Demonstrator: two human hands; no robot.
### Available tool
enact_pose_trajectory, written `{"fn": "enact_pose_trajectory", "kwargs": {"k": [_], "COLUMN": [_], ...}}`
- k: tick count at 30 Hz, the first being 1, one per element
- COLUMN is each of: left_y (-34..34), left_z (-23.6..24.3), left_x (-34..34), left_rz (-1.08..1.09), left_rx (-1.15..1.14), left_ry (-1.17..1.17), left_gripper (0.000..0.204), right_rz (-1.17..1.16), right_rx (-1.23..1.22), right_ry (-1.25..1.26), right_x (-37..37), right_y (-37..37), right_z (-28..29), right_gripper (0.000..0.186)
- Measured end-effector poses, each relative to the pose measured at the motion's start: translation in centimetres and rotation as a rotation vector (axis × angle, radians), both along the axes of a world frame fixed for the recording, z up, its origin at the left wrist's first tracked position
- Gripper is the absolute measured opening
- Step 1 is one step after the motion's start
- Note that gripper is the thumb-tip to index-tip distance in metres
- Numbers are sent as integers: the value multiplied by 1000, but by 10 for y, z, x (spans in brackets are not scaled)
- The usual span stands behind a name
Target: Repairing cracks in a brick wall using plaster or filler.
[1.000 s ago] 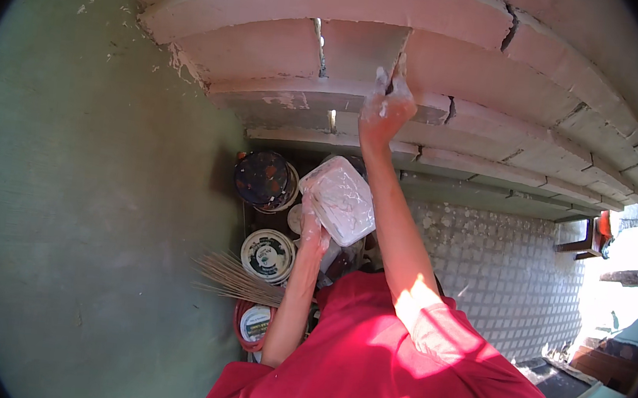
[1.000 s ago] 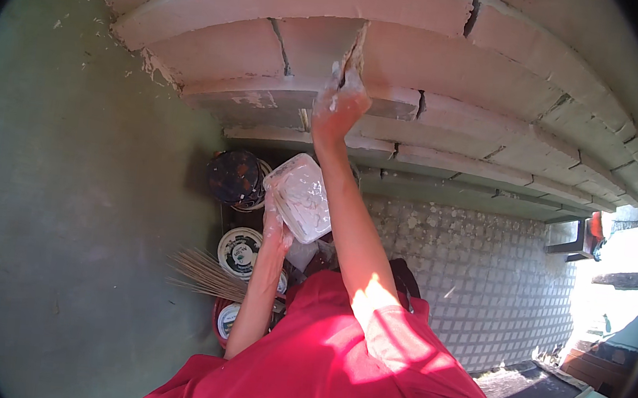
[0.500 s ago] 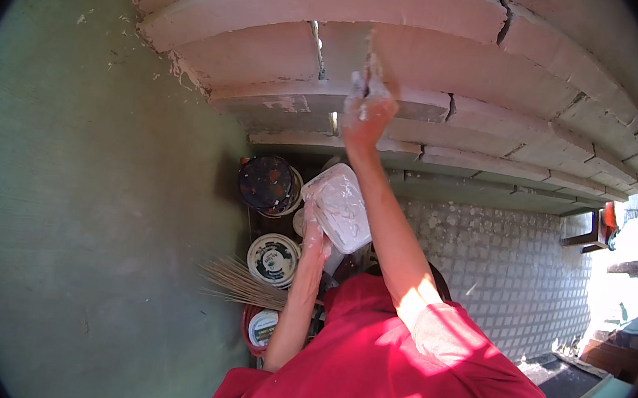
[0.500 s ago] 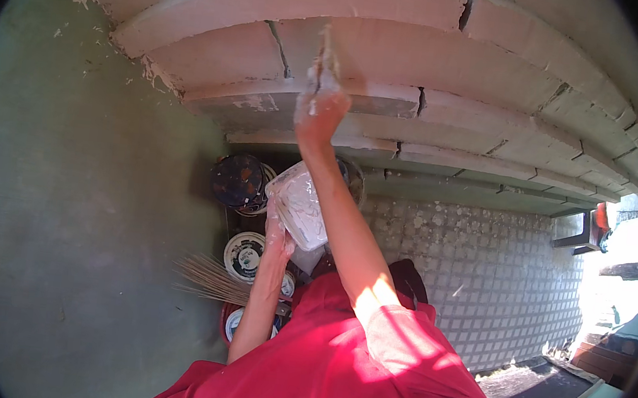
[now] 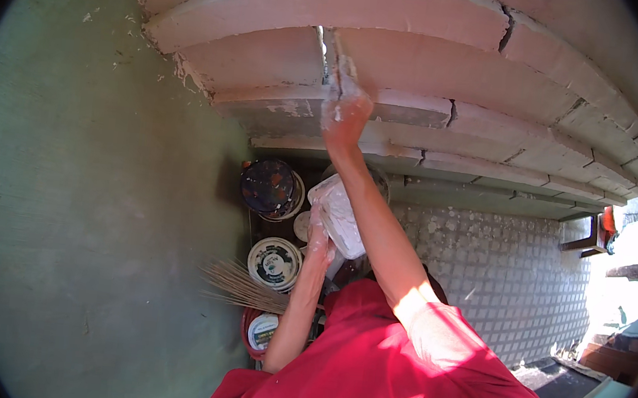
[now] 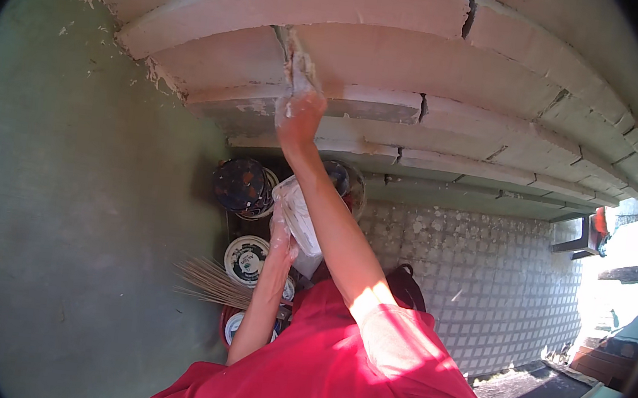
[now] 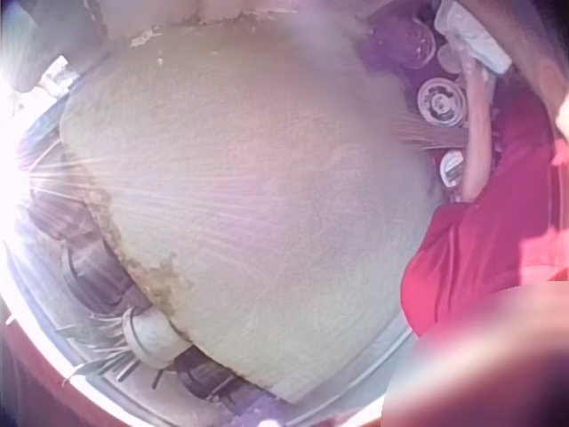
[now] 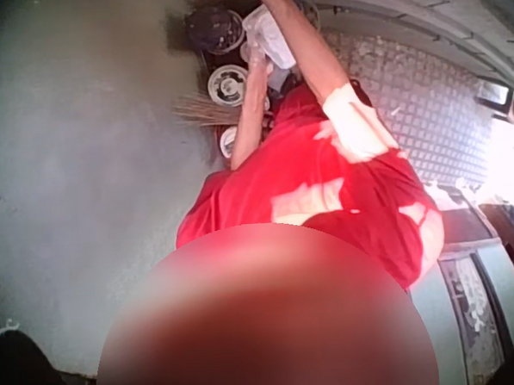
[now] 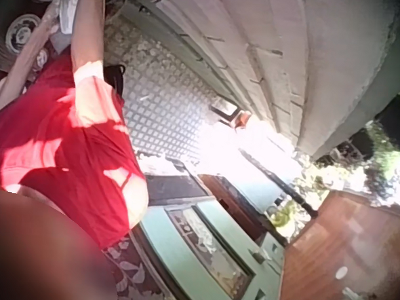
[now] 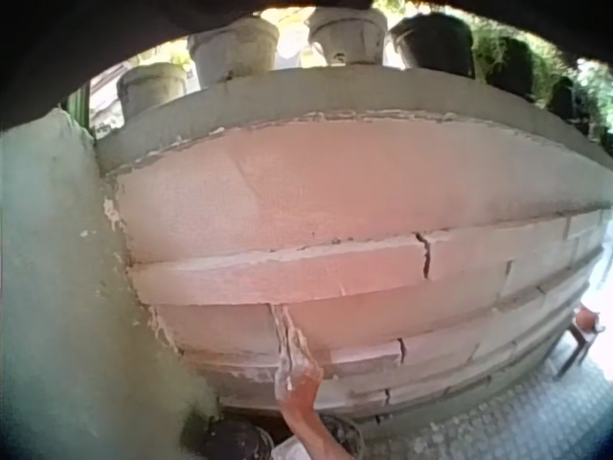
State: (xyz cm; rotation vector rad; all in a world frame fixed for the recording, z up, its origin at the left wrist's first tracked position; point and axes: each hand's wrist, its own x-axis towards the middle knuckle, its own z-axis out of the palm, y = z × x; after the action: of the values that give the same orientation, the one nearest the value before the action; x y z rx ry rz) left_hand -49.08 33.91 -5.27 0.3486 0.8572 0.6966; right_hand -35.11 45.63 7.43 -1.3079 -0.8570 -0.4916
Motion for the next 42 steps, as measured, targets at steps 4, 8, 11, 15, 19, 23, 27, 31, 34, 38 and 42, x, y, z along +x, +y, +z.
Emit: {"fn": "enact_pose_trajectory", "kwargs": {"k": [4, 8, 11, 15, 19, 23, 27, 31, 34, 38, 42], "left_y": [-1, 3, 12, 26, 29, 22, 20, 19, 14, 16, 9], "left_z": [9, 7, 0, -6, -3, 6, -1, 7, 9, -9, -14], "left_x": [2, 12, 14, 14, 16, 24, 18, 10, 10, 5, 8], "left_rz": [-24, -71, -75, -82, -100, -107, -81, -83, -97, -111, -126], "left_rx": [-1, 50, 56, 89, 70, 78, 110, 38, 49, 44, 32], "left_ry": [14, -10, 63, 25, -53, -1, 42, -36, 8, 8, -74], "left_gripper": [61, 61, 63, 62, 58, 58, 60, 62, 61, 61, 64], "right_rz": [-101, -309, -128, 124, -143, -209, 19, 126, 9, -60, -155], "right_rx": [-163, -123, -209, -59, 137, -152, -548, -105, -173, -181, -175], "right_ry": [151, -189, -139, -52, 43, 72, 160, -75, -259, -336, -399], "right_x": [31, 32, 8, 3, 26, 40, -1, 17, 43, 60, 59], "right_y": [-22, 27, 41, 16, -7, 8, 26, 6, -39, -29, 2], "right_z": [2, -24, -29, -16, 2, -17, -12, -35, -11, -2, -16], "right_gripper": [24, 27, 37, 37, 28, 25, 34, 46, 56, 58, 56]}}
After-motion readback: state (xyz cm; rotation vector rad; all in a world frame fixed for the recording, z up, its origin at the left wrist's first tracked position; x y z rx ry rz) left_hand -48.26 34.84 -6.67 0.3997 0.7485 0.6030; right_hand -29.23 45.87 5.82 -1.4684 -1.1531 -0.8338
